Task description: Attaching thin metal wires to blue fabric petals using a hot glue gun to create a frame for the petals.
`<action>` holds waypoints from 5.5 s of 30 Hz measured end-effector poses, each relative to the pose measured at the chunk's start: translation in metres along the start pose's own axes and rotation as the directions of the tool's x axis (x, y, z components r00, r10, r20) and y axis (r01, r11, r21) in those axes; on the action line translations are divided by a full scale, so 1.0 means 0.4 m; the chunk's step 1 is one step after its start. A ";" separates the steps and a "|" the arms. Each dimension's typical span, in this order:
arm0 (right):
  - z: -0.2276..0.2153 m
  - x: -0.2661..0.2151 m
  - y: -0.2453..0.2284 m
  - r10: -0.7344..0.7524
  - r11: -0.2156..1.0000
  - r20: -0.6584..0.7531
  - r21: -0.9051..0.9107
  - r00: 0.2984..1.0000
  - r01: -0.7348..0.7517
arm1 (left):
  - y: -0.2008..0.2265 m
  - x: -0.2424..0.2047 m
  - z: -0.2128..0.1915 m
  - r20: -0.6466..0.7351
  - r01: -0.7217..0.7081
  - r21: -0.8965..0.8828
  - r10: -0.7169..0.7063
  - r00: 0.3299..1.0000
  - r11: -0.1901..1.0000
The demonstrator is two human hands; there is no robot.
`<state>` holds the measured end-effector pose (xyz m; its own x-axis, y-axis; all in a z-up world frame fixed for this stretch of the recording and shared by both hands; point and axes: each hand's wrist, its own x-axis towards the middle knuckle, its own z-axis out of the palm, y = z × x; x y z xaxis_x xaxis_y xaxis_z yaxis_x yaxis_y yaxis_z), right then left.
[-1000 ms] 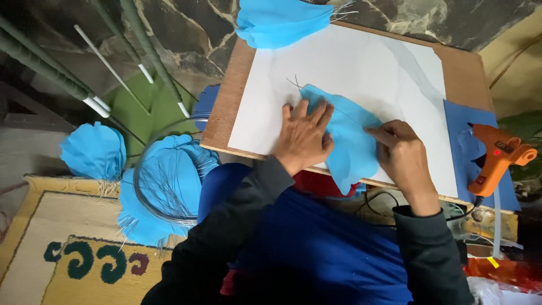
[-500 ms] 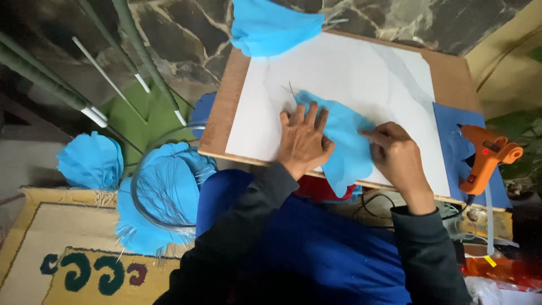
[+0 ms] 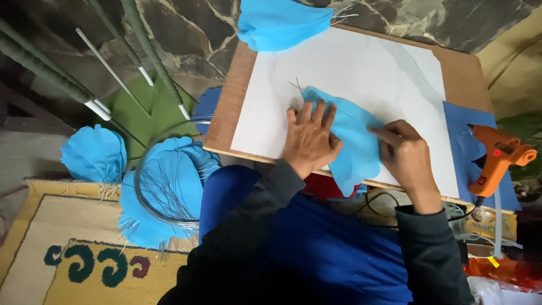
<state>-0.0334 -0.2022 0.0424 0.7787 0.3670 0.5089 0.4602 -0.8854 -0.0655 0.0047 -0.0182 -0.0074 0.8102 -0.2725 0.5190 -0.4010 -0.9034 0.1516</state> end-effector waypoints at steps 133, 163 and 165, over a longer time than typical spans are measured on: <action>-0.008 -0.025 0.047 0.335 0.829 -0.161 0.519 0.929 -0.209 | 0.020 0.014 -0.040 0.000 -0.044 -0.005 0.044 0.999 0.999; 0.012 -0.027 0.036 0.209 0.937 -0.071 0.299 0.975 -0.179 | 0.014 0.006 -0.032 -0.033 -0.010 -0.049 0.008 0.999 0.999; 0.016 -0.030 0.038 0.205 0.942 -0.073 0.285 0.976 -0.177 | 0.012 0.004 -0.028 -0.044 -0.016 -0.049 0.014 0.999 0.999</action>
<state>-0.0329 -0.2182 0.0297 0.8236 0.1556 0.5454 0.4173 -0.8175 -0.3969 -0.0005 -0.0195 0.0036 0.7850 -0.2700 0.5576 -0.4342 -0.8818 0.1842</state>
